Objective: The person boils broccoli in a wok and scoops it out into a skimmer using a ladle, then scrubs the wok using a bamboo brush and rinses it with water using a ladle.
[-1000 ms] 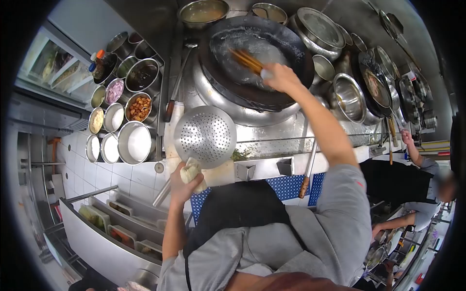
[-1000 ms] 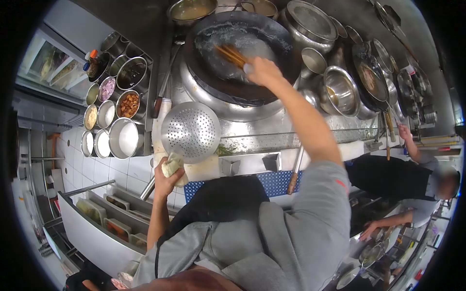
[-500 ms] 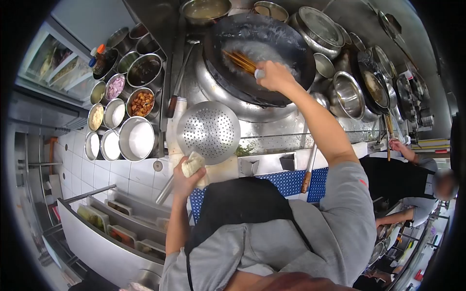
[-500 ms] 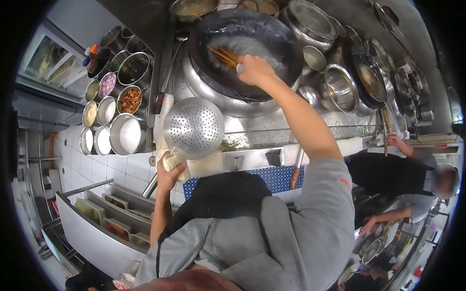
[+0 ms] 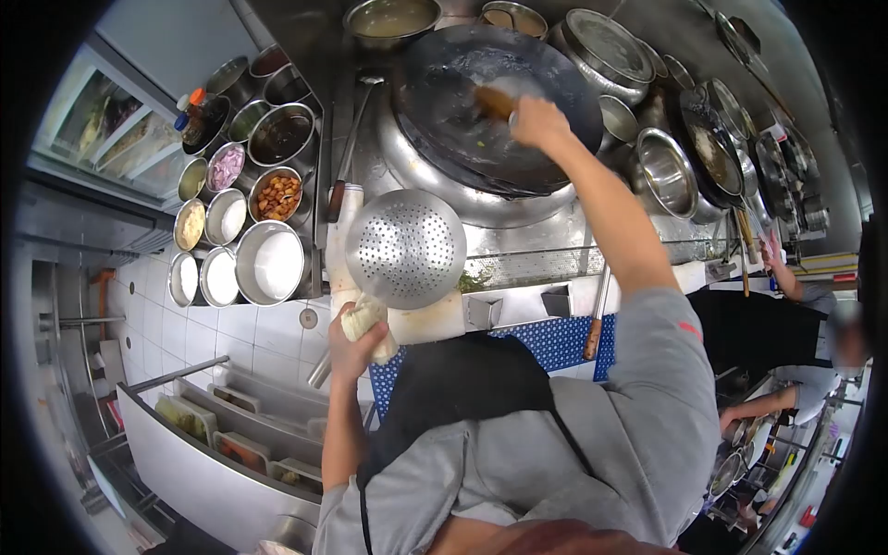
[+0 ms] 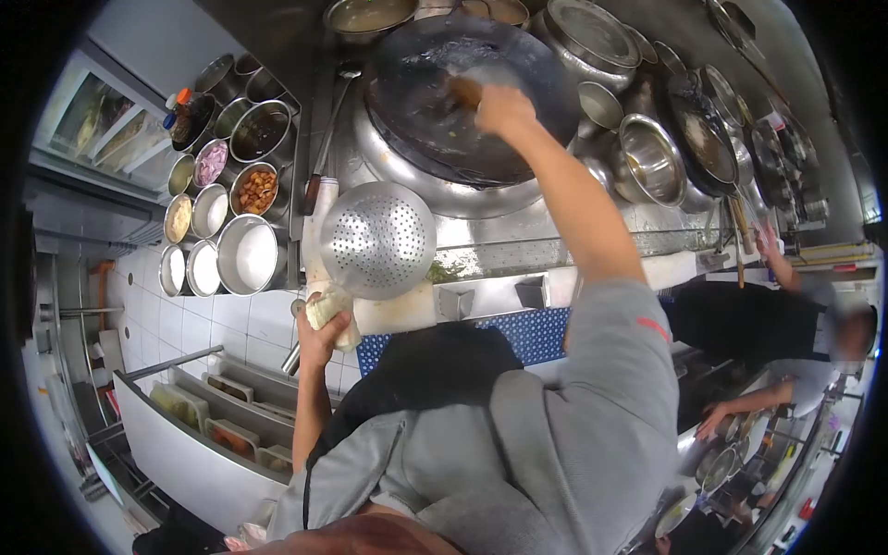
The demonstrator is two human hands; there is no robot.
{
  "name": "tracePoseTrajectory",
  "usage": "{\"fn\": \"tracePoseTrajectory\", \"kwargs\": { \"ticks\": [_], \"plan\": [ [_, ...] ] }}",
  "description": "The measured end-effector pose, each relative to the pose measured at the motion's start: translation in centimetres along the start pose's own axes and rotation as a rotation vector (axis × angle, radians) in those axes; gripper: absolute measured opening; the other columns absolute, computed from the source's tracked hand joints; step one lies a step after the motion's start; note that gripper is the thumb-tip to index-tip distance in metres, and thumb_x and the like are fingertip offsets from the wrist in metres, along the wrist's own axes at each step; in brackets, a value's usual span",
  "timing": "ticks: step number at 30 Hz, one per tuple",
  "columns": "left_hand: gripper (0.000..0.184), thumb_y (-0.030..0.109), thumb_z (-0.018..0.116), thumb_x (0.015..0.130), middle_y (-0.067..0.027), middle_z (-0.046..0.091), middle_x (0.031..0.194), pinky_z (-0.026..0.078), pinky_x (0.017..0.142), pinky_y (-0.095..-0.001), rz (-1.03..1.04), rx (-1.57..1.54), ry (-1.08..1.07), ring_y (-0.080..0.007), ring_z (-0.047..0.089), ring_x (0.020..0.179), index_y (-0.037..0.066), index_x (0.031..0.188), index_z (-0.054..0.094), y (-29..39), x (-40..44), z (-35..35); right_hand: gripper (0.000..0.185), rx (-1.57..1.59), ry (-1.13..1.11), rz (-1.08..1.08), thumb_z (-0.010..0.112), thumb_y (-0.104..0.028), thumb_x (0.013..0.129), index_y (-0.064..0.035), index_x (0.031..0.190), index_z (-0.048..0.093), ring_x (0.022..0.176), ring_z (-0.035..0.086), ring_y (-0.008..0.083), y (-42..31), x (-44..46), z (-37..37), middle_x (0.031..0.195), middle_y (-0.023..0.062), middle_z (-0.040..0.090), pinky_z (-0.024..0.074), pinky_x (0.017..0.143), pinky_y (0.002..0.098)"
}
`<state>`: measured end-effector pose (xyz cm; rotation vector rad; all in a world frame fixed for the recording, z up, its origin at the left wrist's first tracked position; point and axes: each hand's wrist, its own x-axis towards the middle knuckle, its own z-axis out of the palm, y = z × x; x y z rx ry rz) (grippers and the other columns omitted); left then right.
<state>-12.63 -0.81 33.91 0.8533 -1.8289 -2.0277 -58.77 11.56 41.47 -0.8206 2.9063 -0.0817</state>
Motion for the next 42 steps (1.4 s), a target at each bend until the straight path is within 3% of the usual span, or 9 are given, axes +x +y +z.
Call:
{"fn": "tracePoseTrajectory", "kwargs": {
  "ticks": [5, 11, 17, 21, 23, 30, 35, 40, 42],
  "plan": [
    [0.029, 0.015, 0.077, 0.075, -0.0046, 0.066, 0.084, 0.051, 0.068, -0.0287, 0.002, 0.045, -0.052, -0.0129, 0.063, 0.075, 0.001, 0.096, 0.062, -0.2, 0.8, 1.1, 0.037, 0.206, 0.059, 0.053, 0.067, -0.021, 0.079, 0.0003, 0.109, 0.069, 0.107, 0.066, 0.0385, -3.3, 2.7, -0.6, 0.111, 0.0254, 0.068, 0.0527, 0.092, 0.0463],
    [0.030, 0.014, 0.078, 0.075, -0.0044, 0.066, 0.086, 0.051, 0.069, -0.0289, -0.018, 0.029, -0.110, -0.0136, 0.064, 0.078, 0.002, 0.098, 0.063, -2.2, 1.7, 2.7, 0.043, 0.134, -0.110, -0.215, 0.069, -0.021, 0.077, -0.0198, 0.120, 0.067, 0.107, 0.065, 0.0378, 1.2, -9.0, -1.9, 0.109, 0.0167, 0.070, 0.0523, 0.094, 0.0452],
    [0.034, 0.011, 0.075, 0.073, -0.0066, 0.067, 0.092, 0.053, 0.072, -0.0296, -0.050, -0.024, -0.011, -0.0146, 0.065, 0.079, 0.000, 0.103, 0.061, -1.3, 1.0, 3.2, 0.043, -0.033, -0.045, -0.025, 0.069, -0.022, 0.075, -0.0161, 0.118, 0.068, 0.105, 0.067, 0.0368, 11.8, -1.8, -4.1, 0.110, 0.0180, 0.070, 0.0529, 0.093, 0.0446],
    [0.034, 0.013, 0.074, 0.073, -0.0071, 0.067, 0.090, 0.053, 0.071, -0.0304, -0.036, 0.033, -0.005, -0.0155, 0.065, 0.078, -0.002, 0.102, 0.062, -1.6, 0.9, 4.6, 0.047, 0.314, -0.005, 0.052, 0.076, -0.028, 0.070, -0.0103, 0.114, 0.070, 0.107, 0.066, 0.0371, 6.7, 6.2, -1.8, 0.111, 0.0202, 0.070, 0.0525, 0.092, 0.0439],
    [0.034, 0.013, 0.074, 0.073, -0.0074, 0.067, 0.088, 0.053, 0.070, -0.0306, -0.044, 0.120, -0.001, -0.0158, 0.065, 0.077, -0.002, 0.101, 0.062, -1.8, 0.8, 5.3, 0.043, 0.398, 0.037, 0.058, 0.063, -0.022, 0.079, -0.0075, 0.119, 0.067, 0.114, 0.063, 0.0360, 2.8, 4.4, -0.2, 0.120, 0.0203, 0.066, 0.0495, 0.099, 0.0431],
    [0.034, 0.012, 0.074, 0.073, -0.0076, 0.067, 0.087, 0.053, 0.069, -0.0304, -0.076, 0.100, 0.003, -0.0156, 0.065, 0.076, -0.002, 0.102, 0.062, -3.1, -0.3, 6.1, 0.046, 0.158, -0.181, -0.287, 0.068, -0.019, 0.077, -0.0200, 0.123, 0.066, 0.106, 0.066, 0.0369, 7.5, -7.6, -2.0, 0.111, 0.0186, 0.070, 0.0517, 0.095, 0.0441],
    [0.036, 0.010, 0.075, 0.072, -0.0080, 0.066, 0.091, 0.053, 0.070, -0.0304, -0.100, 0.049, 0.073, -0.0155, 0.065, 0.078, -0.002, 0.103, 0.061, -0.7, -1.7, 6.7, 0.036, -0.209, -0.040, -0.078, 0.065, -0.019, 0.081, -0.0093, 0.116, 0.064, 0.109, 0.065, 0.0364, 12.8, -2.5, -5.0, 0.114, 0.0177, 0.068, 0.0529, 0.093, 0.0451],
    [0.034, 0.010, 0.075, 0.072, -0.0075, 0.067, 0.090, 0.053, 0.071, -0.0302, -0.059, 0.112, 0.082, -0.0146, 0.064, 0.078, -0.002, 0.102, 0.062, 0.0, -1.6, 7.7, 0.045, 0.435, -0.093, 0.010, 0.067, -0.023, 0.074, -0.0138, 0.118, 0.068, 0.111, 0.064, 0.0366, 5.9, 4.2, -4.2, 0.117, 0.0181, 0.068, 0.0508, 0.097, 0.0458],
    [0.030, 0.010, 0.074, 0.073, -0.0071, 0.067, 0.089, 0.052, 0.070, -0.0298, -0.069, 0.151, 0.030, -0.0140, 0.064, 0.078, -0.002, 0.099, 0.063, -0.1, -1.4, 7.8, 0.042, 0.325, 0.001, -0.032, 0.066, -0.021, 0.077, -0.0152, 0.119, 0.068, 0.112, 0.063, 0.0373, 4.5, 4.8, 0.1, 0.116, 0.0189, 0.068, 0.0508, 0.096, 0.0458]
  ]
}}
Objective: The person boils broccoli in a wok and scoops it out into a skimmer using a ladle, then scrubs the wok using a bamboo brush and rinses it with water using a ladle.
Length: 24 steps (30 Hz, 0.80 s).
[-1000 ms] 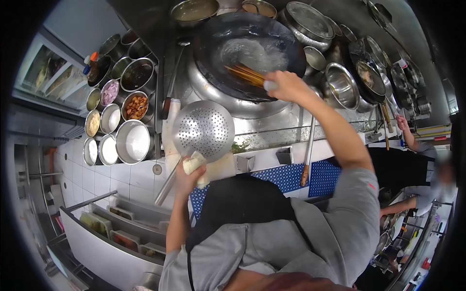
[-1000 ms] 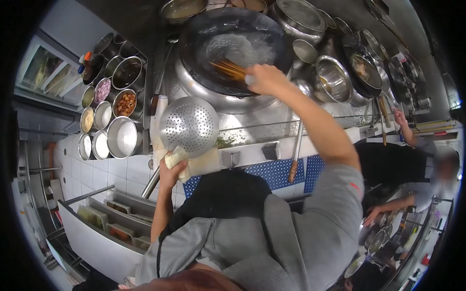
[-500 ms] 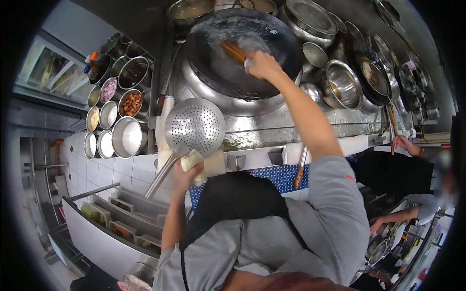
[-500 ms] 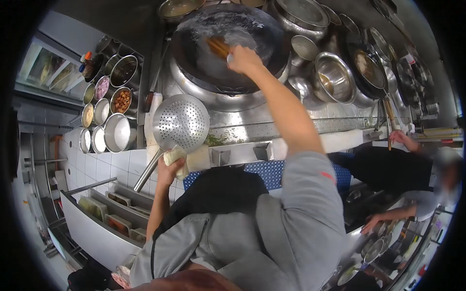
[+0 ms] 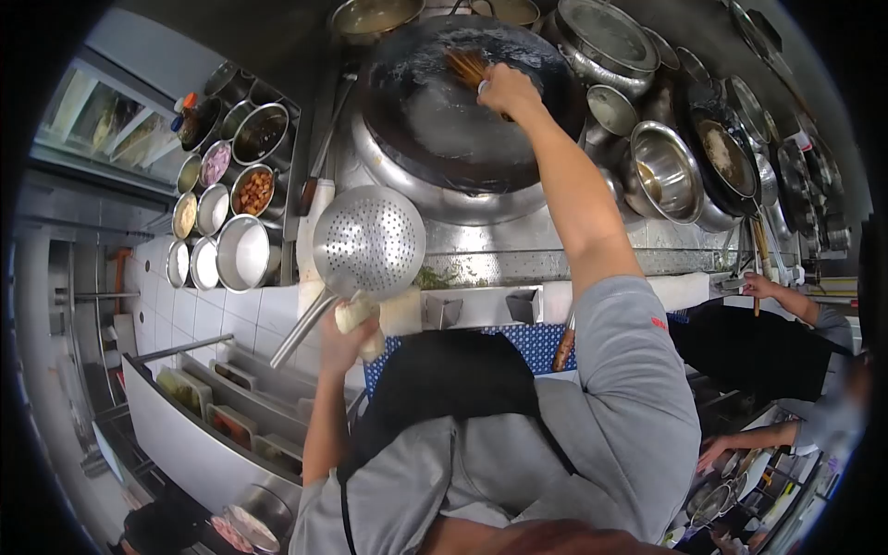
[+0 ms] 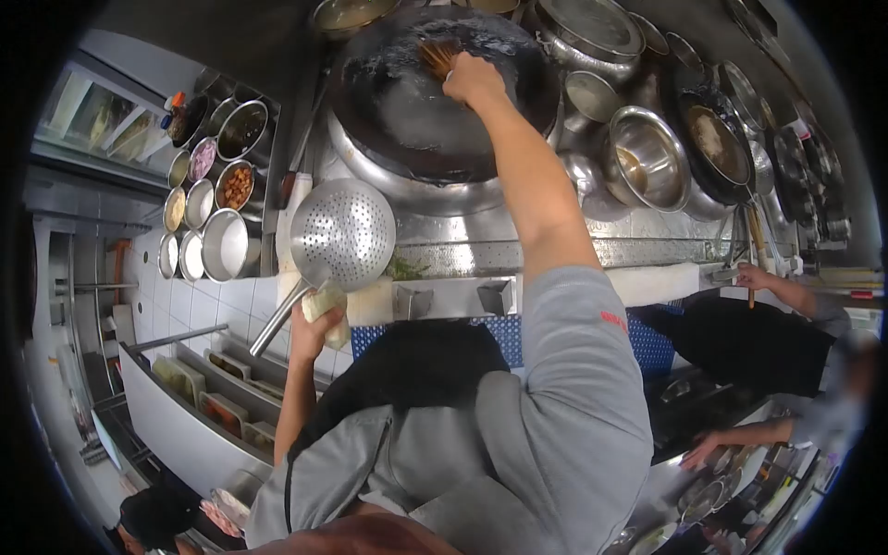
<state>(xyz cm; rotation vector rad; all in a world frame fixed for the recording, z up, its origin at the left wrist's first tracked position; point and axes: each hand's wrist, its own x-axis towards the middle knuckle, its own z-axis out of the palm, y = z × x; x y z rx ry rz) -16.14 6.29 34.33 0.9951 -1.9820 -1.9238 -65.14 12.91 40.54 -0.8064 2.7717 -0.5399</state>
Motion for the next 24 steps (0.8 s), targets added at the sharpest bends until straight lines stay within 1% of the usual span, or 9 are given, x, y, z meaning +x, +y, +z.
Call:
{"fn": "tracePoseTrajectory", "kwargs": {
  "ticks": [3, 5, 9, 13, 14, 15, 19, 23, 24],
  "plan": [
    [0.025, 0.008, 0.074, 0.074, -0.0067, 0.068, 0.088, 0.052, 0.069, -0.0290, 0.001, -0.014, -0.003, -0.0132, 0.064, 0.077, -0.002, 0.096, 0.065, -0.4, -0.4, 0.5, 0.041, -0.050, 0.005, -0.119, 0.067, -0.020, 0.079, -0.0150, 0.119, 0.067, 0.111, 0.063, 0.0379, 1.0, -5.2, 0.6, 0.115, 0.0194, 0.068, 0.0515, 0.096, 0.0448],
    [0.026, 0.008, 0.074, 0.075, -0.0069, 0.068, 0.088, 0.052, 0.068, -0.0290, -0.032, -0.031, 0.035, -0.0133, 0.064, 0.076, -0.001, 0.097, 0.065, -0.7, -0.9, 0.6, 0.039, -0.136, -0.166, -0.226, 0.069, -0.020, 0.078, -0.0094, 0.115, 0.067, 0.112, 0.064, 0.0376, 2.4, -9.2, -2.4, 0.116, 0.0206, 0.067, 0.0521, 0.095, 0.0442],
    [0.027, 0.008, 0.076, 0.075, -0.0070, 0.068, 0.087, 0.052, 0.067, -0.0289, -0.063, -0.092, 0.088, -0.0134, 0.064, 0.074, -0.001, 0.098, 0.064, -1.0, -2.1, 1.0, 0.036, -0.425, -0.042, -0.090, 0.071, -0.021, 0.078, -0.0036, 0.109, 0.067, 0.113, 0.064, 0.0356, 4.0, -6.6, -5.0, 0.115, 0.0216, 0.067, 0.0521, 0.095, 0.0444],
    [0.025, 0.010, 0.075, 0.076, -0.0056, 0.067, 0.085, 0.052, 0.065, -0.0291, -0.048, -0.031, 0.068, -0.0129, 0.063, 0.072, 0.001, 0.096, 0.064, -0.5, -2.0, 2.4, 0.044, -0.075, -0.008, -0.029, 0.074, -0.026, 0.075, -0.0110, 0.116, 0.068, 0.111, 0.064, 0.0374, 2.4, 0.1, -2.6, 0.115, 0.0199, 0.068, 0.0510, 0.096, 0.0450],
    [0.025, 0.011, 0.075, 0.076, -0.0052, 0.067, 0.085, 0.052, 0.065, -0.0292, -0.054, -0.032, 0.046, -0.0128, 0.063, 0.071, 0.001, 0.096, 0.064, -1.0, -1.8, 2.5, 0.049, -0.085, 0.013, -0.042, 0.077, -0.028, 0.073, -0.0161, 0.120, 0.068, 0.111, 0.064, 0.0369, 2.1, 0.5, -0.6, 0.114, 0.0191, 0.069, 0.0505, 0.097, 0.0442],
    [0.024, 0.011, 0.074, 0.077, -0.0049, 0.067, 0.085, 0.052, 0.065, -0.0293, -0.060, -0.033, 0.018, -0.0127, 0.063, 0.071, 0.001, 0.096, 0.064, -1.3, -1.9, 2.6, 0.038, -0.073, 0.048, -0.084, 0.062, -0.023, 0.082, -0.0124, 0.118, 0.067, 0.109, 0.064, 0.0390, 1.6, -1.0, 0.6, 0.112, 0.0211, 0.069, 0.0506, 0.097, 0.0463],
    [0.024, 0.012, 0.074, 0.077, -0.0042, 0.067, 0.084, 0.051, 0.066, -0.0295, -0.065, -0.080, 0.033, -0.0124, 0.062, 0.075, 0.001, 0.096, 0.064, -1.8, -2.1, 2.5, 0.038, -0.073, -0.175, -0.249, 0.064, -0.022, 0.081, -0.0165, 0.119, 0.067, 0.108, 0.065, 0.0385, 2.3, -9.2, -1.8, 0.113, 0.0204, 0.069, 0.0505, 0.097, 0.0465],
    [0.032, 0.010, 0.073, 0.079, -0.0086, 0.068, 0.093, 0.055, 0.066, -0.0312, -0.156, -0.467, 0.230, -0.0161, 0.066, 0.078, 0.000, 0.107, 0.061, -2.7, -1.2, 1.9, 0.045, -0.370, -0.061, -0.114, 0.072, -0.021, 0.076, -0.0135, 0.121, 0.066, 0.110, 0.065, 0.0367, 5.1, -7.6, -3.9, 0.115, 0.0198, 0.068, 0.0515, 0.095, 0.0454],
    [0.036, 0.014, 0.073, 0.081, -0.0104, 0.067, 0.094, 0.056, 0.065, -0.0329, -0.151, -0.477, 0.148, -0.0186, 0.067, 0.078, 0.000, 0.111, 0.058, -2.3, -0.2, 1.6, 0.044, -0.314, -0.051, -0.087, 0.070, -0.021, 0.077, -0.0122, 0.120, 0.067, 0.111, 0.065, 0.0364, 4.9, -5.3, -3.9, 0.115, 0.0201, 0.068, 0.0516, 0.095, 0.0451]
  ]
}}
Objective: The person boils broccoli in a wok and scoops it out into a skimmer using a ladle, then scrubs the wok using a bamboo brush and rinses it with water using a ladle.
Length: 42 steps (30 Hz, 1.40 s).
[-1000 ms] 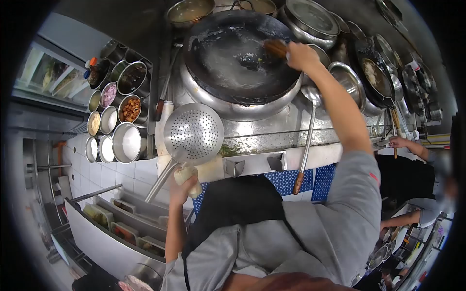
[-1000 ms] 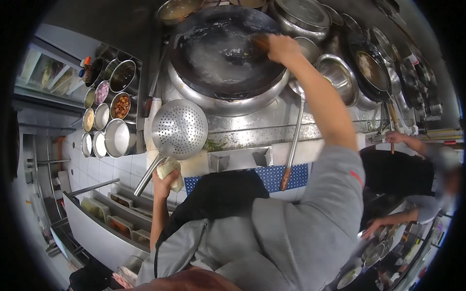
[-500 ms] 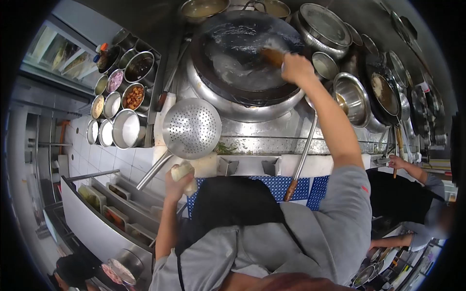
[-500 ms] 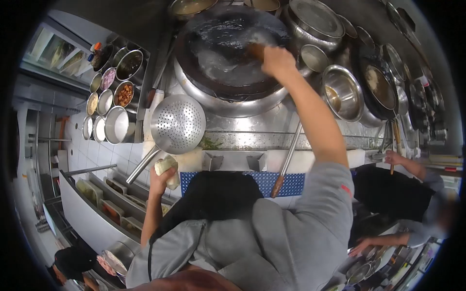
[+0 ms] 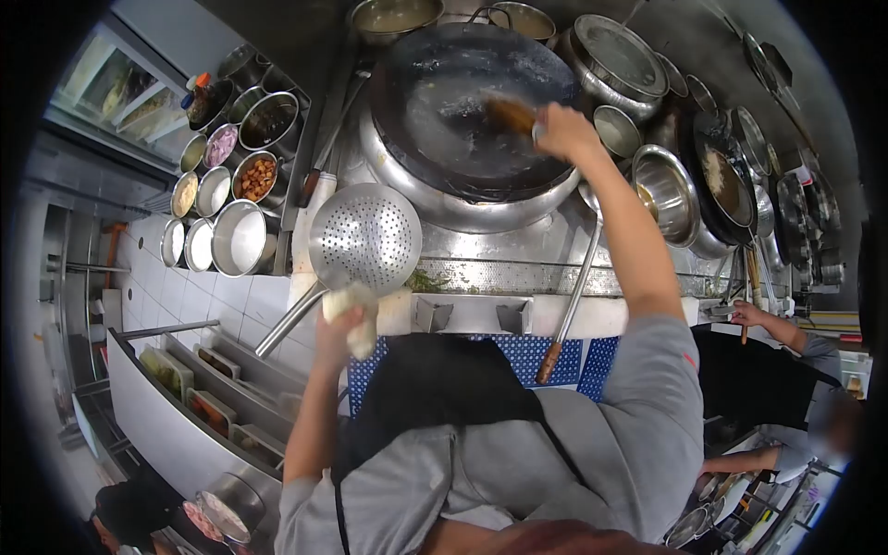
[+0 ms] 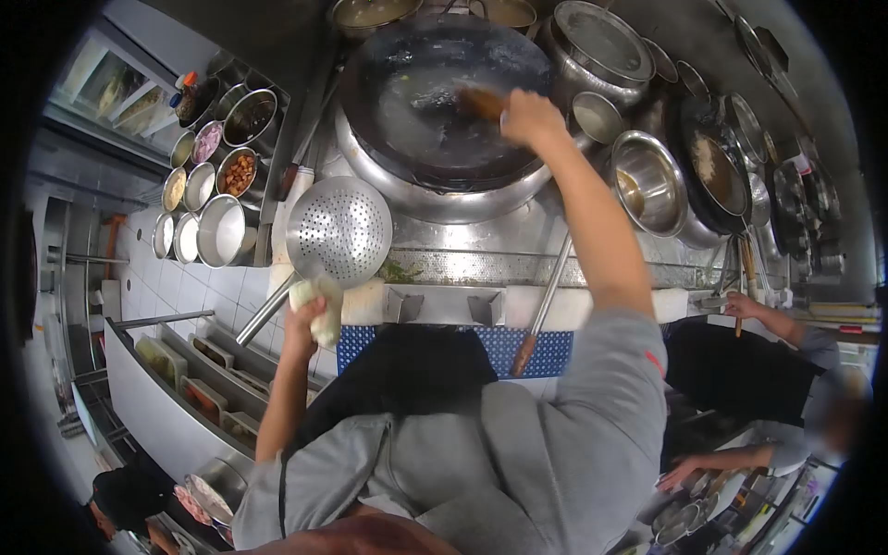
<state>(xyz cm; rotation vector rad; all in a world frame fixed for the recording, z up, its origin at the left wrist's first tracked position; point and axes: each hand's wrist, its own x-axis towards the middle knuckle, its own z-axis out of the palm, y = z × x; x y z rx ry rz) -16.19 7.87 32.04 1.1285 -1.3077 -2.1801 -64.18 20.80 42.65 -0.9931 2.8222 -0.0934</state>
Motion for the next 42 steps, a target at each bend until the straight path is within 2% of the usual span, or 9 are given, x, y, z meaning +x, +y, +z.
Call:
{"fn": "tracePoseTrajectory", "kwargs": {
  "ticks": [4, 6, 8, 13, 17, 23, 30, 35, 42],
  "plan": [
    [0.037, 0.028, 0.070, 0.089, -0.0094, 0.067, 0.094, 0.056, 0.065, -0.0335, -0.062, -0.208, -0.099, -0.0183, 0.067, 0.077, 0.004, 0.113, 0.058, 3.8, 4.8, 9.4, 0.043, 0.202, -0.014, 0.087, 0.070, -0.022, 0.075, -0.0137, 0.117, 0.069, 0.108, 0.066, 0.0365, -3.3, 4.9, 0.2, 0.114, 0.0209, 0.068, 0.0523, 0.094, 0.0450],
    [0.056, 0.061, 0.049, 0.095, -0.0053, 0.068, 0.101, 0.054, 0.064, -0.0345, -0.203, -0.014, -0.358, -0.0178, 0.068, 0.084, 0.011, 0.118, 0.059, 4.8, 8.1, 13.2, 0.037, 0.192, 0.035, 0.019, 0.063, -0.019, 0.080, -0.0121, 0.116, 0.069, 0.110, 0.065, 0.0370, -6.2, 2.7, 1.7, 0.116, 0.0217, 0.067, 0.0519, 0.094, 0.0459],
    [0.053, 0.064, 0.038, 0.097, -0.0028, 0.068, 0.091, 0.050, 0.056, -0.0345, -0.321, -0.055, -0.256, -0.0195, 0.066, 0.078, 0.018, 0.111, 0.060, 5.6, 9.8, 18.3, 0.035, 0.193, 0.018, -0.078, 0.062, -0.020, 0.081, -0.0132, 0.115, 0.069, 0.107, 0.065, 0.0384, -7.5, -2.1, 1.6, 0.114, 0.0219, 0.068, 0.0518, 0.093, 0.0469],
    [0.036, 0.054, 0.053, 0.095, -0.0024, 0.066, 0.085, 0.051, 0.057, -0.0351, -0.510, -0.212, -0.284, -0.0216, 0.066, 0.076, 0.020, 0.100, 0.063, 3.5, 13.9, 21.2, 0.031, 0.018, -0.183, -0.253, 0.067, -0.023, 0.081, -0.0116, 0.110, 0.068, 0.101, 0.067, 0.0386, -2.0, -9.9, -3.1, 0.105, 0.0198, 0.070, 0.0526, 0.090, 0.0473],
    [0.023, 0.031, 0.063, 0.092, -0.0060, 0.065, 0.093, 0.052, 0.066, -0.0400, -0.513, -0.336, -0.133, -0.0235, 0.064, 0.082, 0.014, 0.107, 0.060, 5.7, 12.8, 24.9, 0.039, -0.262, 0.026, 0.004, 0.069, -0.023, 0.077, -0.0152, 0.116, 0.068, 0.101, 0.067, 0.0366, 4.6, -4.0, -3.1, 0.106, 0.0177, 0.070, 0.0528, 0.091, 0.0453],
    [0.016, 0.024, 0.054, 0.093, -0.0027, 0.065, 0.091, 0.050, 0.063, -0.0383, -0.413, -0.236, -0.058, -0.0186, 0.061, 0.082, 0.017, 0.108, 0.057, 3.2, 14.6, 24.8, 0.049, 0.328, 0.054, 0.105, 0.073, -0.025, 0.072, -0.0171, 0.121, 0.068, 0.117, 0.062, 0.0322, -2.4, 7.9, 0.1, 0.119, 0.0152, 0.068, 0.0507, 0.097, 0.0430],
    [0.012, 0.025, 0.055, 0.093, -0.0031, 0.063, 0.080, 0.032, 0.037, -0.0240, -0.278, -0.179, -0.141, -0.0149, 0.057, 0.058, 0.013, 0.097, 0.056, 6.3, 12.0, 21.5, 0.049, 0.330, -0.016, 0.058, 0.079, -0.032, 0.070, -0.0145, 0.115, 0.072, 0.108, 0.067, 0.0324, -3.9, -5.1, -4.6, 0.112, 0.0139, 0.071, 0.0521, 0.094, 0.0402],
    [0.013, 0.026, 0.054, 0.094, -0.0025, 0.063, 0.075, 0.029, 0.032, -0.0213, -0.219, -0.099, -0.265, -0.0131, 0.058, 0.051, 0.013, 0.095, 0.057, 9.5, 10.3, 17.1, 0.052, 0.692, 0.036, 0.162, 0.077, -0.033, 0.074, -0.0163, 0.122, 0.070, 0.101, 0.070, 0.0302, -2.6, -16.2, -4.2, 0.110, 0.0154, 0.072, 0.0530, 0.091, 0.0371],
    [0.010, 0.020, 0.058, 0.087, -0.0016, 0.060, 0.064, 0.032, 0.030, -0.0208, -0.098, -0.003, -0.371, -0.0117, 0.055, 0.044, 0.014, 0.079, 0.058, 12.6, 8.5, 14.7, 0.049, 0.607, 0.173, 0.038, 0.073, -0.038, 0.076, -0.0191, 0.121, 0.070, 0.098, 0.069, 0.0333, -6.9, -21.8, -0.7, 0.104, 0.0171, 0.072, 0.0530, 0.089, 0.0394]
  ]
}}
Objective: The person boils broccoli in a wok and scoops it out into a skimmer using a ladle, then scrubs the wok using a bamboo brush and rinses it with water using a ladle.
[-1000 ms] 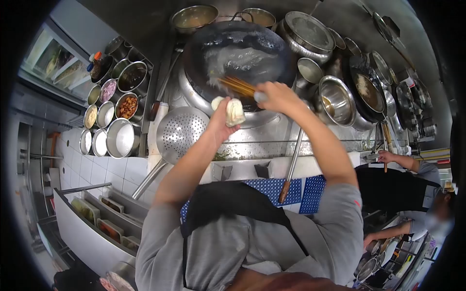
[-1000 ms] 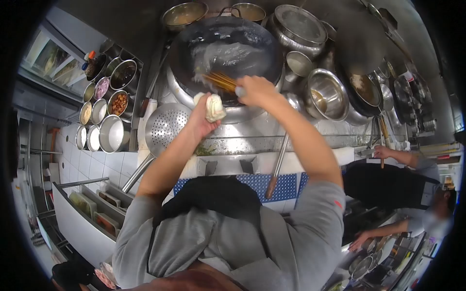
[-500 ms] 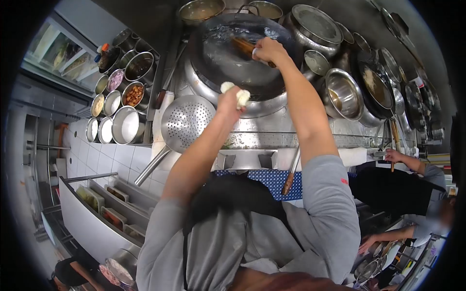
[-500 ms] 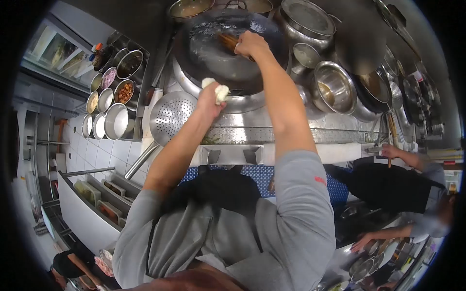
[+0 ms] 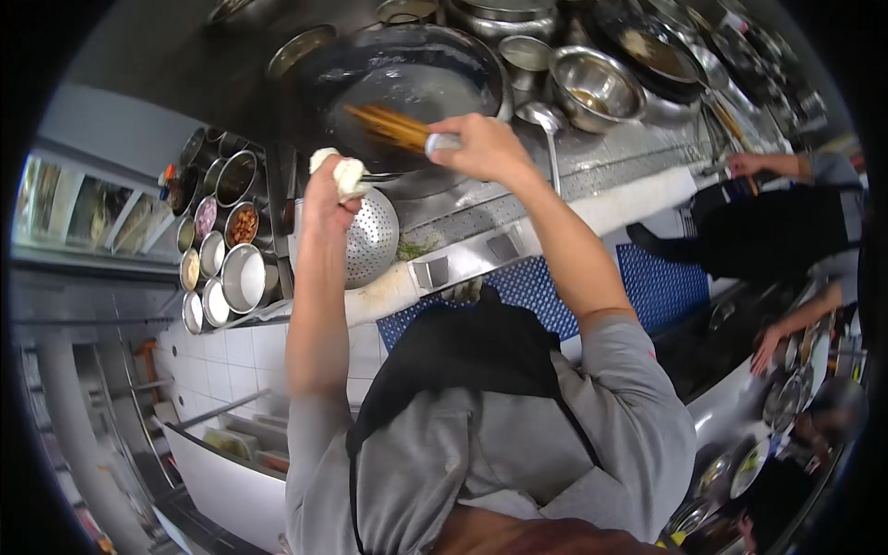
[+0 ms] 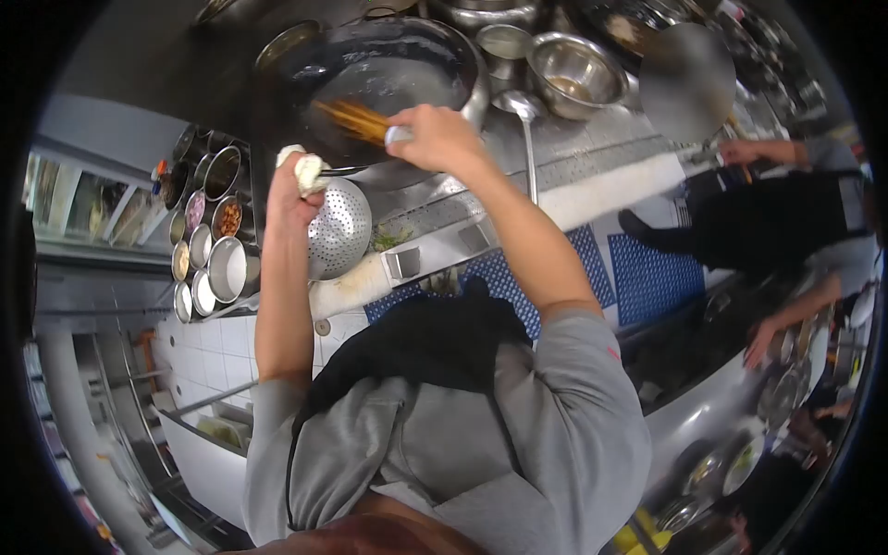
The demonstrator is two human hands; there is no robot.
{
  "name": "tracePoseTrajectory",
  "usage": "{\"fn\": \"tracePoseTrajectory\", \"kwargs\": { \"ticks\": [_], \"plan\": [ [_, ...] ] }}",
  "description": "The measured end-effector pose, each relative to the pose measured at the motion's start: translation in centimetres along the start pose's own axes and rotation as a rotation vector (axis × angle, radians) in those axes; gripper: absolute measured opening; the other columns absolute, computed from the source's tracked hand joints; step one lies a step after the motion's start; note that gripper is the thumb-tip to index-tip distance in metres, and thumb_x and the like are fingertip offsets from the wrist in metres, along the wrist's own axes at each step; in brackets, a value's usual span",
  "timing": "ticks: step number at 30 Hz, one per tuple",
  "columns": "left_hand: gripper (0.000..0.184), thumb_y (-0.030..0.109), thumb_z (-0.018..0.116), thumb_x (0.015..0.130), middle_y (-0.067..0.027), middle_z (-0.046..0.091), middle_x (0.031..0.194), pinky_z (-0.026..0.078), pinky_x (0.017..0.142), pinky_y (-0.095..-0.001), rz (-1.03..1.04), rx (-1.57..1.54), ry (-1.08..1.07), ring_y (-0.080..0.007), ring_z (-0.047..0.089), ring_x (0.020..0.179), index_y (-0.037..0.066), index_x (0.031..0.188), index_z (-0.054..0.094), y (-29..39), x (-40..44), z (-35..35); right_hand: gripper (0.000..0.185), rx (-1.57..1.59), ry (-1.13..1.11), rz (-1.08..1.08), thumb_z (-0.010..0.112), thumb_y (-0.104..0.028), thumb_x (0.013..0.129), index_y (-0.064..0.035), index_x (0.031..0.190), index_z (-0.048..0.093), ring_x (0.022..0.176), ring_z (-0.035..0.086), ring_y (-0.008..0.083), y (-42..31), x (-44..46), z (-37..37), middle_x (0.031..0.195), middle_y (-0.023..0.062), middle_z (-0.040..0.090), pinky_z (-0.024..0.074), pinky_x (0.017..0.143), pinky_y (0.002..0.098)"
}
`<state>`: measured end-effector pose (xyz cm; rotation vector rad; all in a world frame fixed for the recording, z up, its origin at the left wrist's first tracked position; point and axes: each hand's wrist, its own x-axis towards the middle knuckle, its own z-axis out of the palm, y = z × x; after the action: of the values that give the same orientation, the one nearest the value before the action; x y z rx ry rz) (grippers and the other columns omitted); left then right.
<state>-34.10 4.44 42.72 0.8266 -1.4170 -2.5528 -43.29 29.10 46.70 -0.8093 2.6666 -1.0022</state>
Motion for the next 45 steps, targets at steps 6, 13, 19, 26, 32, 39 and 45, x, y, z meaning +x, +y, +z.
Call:
{"fn": "tracePoseTrajectory", "kwargs": {
  "ticks": [6, 13, 19, 26, 32, 39, 45],
  "plan": [
    [0.011, 0.020, 0.063, 0.084, -0.0025, 0.061, 0.063, 0.030, 0.030, -0.0235, 0.116, 0.192, 0.015, -0.0124, 0.054, 0.043, 0.012, 0.078, 0.060, 1.5, -1.3, 1.0, 0.051, 0.063, 0.028, 0.000, 0.073, -0.035, 0.077, -0.0147, 0.123, 0.068, 0.100, 0.068, 0.0363, -1.2, -1.2, 1.9, 0.105, 0.0212, 0.071, 0.0516, 0.092, 0.0420],
    [0.018, 0.022, 0.066, 0.082, -0.0048, 0.062, 0.066, 0.030, 0.033, -0.0250, 0.261, 0.388, 0.131, -0.0134, 0.054, 0.045, 0.004, 0.082, 0.063, 3.9, -2.0, 4.4, 0.051, 0.185, 0.076, 0.038, 0.074, -0.032, 0.079, -0.0101, 0.124, 0.065, 0.104, 0.066, 0.0396, -1.2, -1.8, 1.9, 0.108, 0.0230, 0.070, 0.0504, 0.093, 0.0445],
    [0.020, 0.021, 0.067, 0.079, -0.0054, 0.062, 0.066, 0.031, 0.035, -0.0258, 0.394, 0.505, 0.218, -0.0131, 0.053, 0.044, 0.001, 0.082, 0.065, 5.7, -1.7, 7.1, 0.043, 0.236, 0.200, -0.023, 0.076, -0.030, 0.077, -0.0088, 0.114, 0.067, 0.098, 0.068, 0.0376, -1.2, -0.6, 2.7, 0.101, 0.0209, 0.071, 0.0531, 0.088, 0.0442],
    [0.020, 0.019, 0.067, 0.077, -0.0045, 0.061, 0.060, 0.030, 0.034, -0.0283, 0.546, 0.693, 0.210, -0.0122, 0.049, 0.039, -0.001, 0.076, 0.066, 7.1, -1.1, 8.8, 0.061, 0.343, 0.188, 0.038, 0.081, -0.030, 0.073, -0.0052, 0.126, 0.063, 0.102, 0.067, 0.0409, -2.2, -0.6, 1.6, 0.105, 0.0256, 0.070, 0.0512, 0.093, 0.0434],
    [0.031, 0.021, 0.070, 0.072, -0.0129, 0.069, 0.075, 0.052, 0.061, -0.0354, 0.890, 0.883, 0.153, -0.0233, 0.066, 0.064, -0.006, 0.087, 0.066, 5.6, 0.3, 6.5, 0.063, 0.402, 0.241, 0.092, 0.081, -0.029, 0.072, -0.0050, 0.128, 0.062, 0.101, 0.068, 0.0395, -2.8, -1.5, 1.0, 0.102, 0.0248, 0.070, 0.0516, 0.093, 0.0420],
    [0.039, 0.005, 0.067, 0.076, -0.0112, 0.066, 0.087, 0.053, 0.072, -0.0315, 1.090, 0.909, 0.072, -0.0176, 0.064, 0.075, -0.007, 0.111, 0.056, -1.4, -3.0, 0.6, 0.064, 0.497, 0.308, -0.027, 0.080, -0.027, 0.071, -0.0027, 0.127, 0.062, 0.089, 0.071, 0.0291, -2.7, -5.6, 2.0, 0.106, 0.0199, 0.071, 0.0530, 0.083, 0.0362],
    [0.040, 0.003, 0.067, 0.078, -0.0097, 0.059, 0.094, 0.051, 0.076, -0.0320, 1.096, 0.754, 0.204, -0.0173, 0.060, 0.081, -0.006, 0.114, 0.051, -9.0, -1.3, -5.9, 0.058, 0.459, 0.194, -0.063, 0.079, -0.023, 0.074, -0.0034, 0.127, 0.063, 0.093, 0.071, 0.0273, -3.7, -7.8, 4.4, 0.116, 0.0183, 0.069, 0.0529, 0.086, 0.0332]
  ]
}}
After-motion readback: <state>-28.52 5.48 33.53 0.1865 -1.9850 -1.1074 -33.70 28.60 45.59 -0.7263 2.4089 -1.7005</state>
